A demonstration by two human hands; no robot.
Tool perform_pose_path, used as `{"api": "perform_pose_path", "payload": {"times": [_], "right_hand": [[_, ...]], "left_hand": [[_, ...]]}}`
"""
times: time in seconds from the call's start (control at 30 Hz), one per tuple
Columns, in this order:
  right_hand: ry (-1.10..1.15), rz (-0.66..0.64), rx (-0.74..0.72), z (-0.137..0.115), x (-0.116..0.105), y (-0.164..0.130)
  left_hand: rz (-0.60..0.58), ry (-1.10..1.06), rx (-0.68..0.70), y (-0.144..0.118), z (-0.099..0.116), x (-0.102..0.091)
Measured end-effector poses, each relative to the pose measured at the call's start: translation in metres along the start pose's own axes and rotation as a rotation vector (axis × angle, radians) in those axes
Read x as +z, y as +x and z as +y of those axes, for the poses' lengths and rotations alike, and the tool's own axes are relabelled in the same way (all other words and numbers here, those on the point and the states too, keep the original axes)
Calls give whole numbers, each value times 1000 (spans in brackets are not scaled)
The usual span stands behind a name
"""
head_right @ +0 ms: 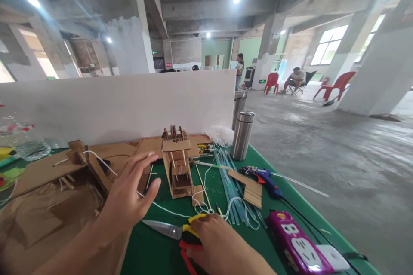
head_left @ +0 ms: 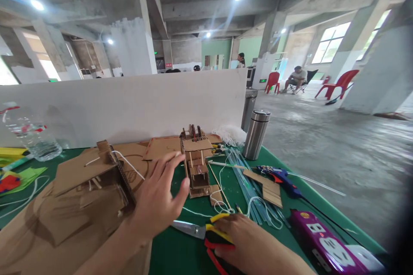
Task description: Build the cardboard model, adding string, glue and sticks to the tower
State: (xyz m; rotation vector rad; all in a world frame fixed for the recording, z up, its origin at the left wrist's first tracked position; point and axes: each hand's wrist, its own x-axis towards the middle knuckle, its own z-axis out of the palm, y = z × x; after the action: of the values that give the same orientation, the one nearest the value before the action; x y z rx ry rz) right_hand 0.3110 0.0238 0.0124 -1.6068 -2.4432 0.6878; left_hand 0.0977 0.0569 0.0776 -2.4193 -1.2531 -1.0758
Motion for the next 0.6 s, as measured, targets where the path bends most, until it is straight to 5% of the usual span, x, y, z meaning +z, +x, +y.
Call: {"api": "perform_pose_path", "payload": {"times": [0.13,0.23,0.3,0.43,0.6], "right_hand": [[153,333,-49,-7,-50,17],[258,732,-153,-7,-88,54],[284,871,-213,-4,-105,84],[352,734,-283,-1,-116,129],[454,511,-398,-7,-118,126]], "left_hand": [[51,66,18,34,-14,28],[14,58,16,47,-19,38],[7,41,12,51,-20,41],[63,9,24,48,-22,43],[107,-184,83,39,-23,35]]}}
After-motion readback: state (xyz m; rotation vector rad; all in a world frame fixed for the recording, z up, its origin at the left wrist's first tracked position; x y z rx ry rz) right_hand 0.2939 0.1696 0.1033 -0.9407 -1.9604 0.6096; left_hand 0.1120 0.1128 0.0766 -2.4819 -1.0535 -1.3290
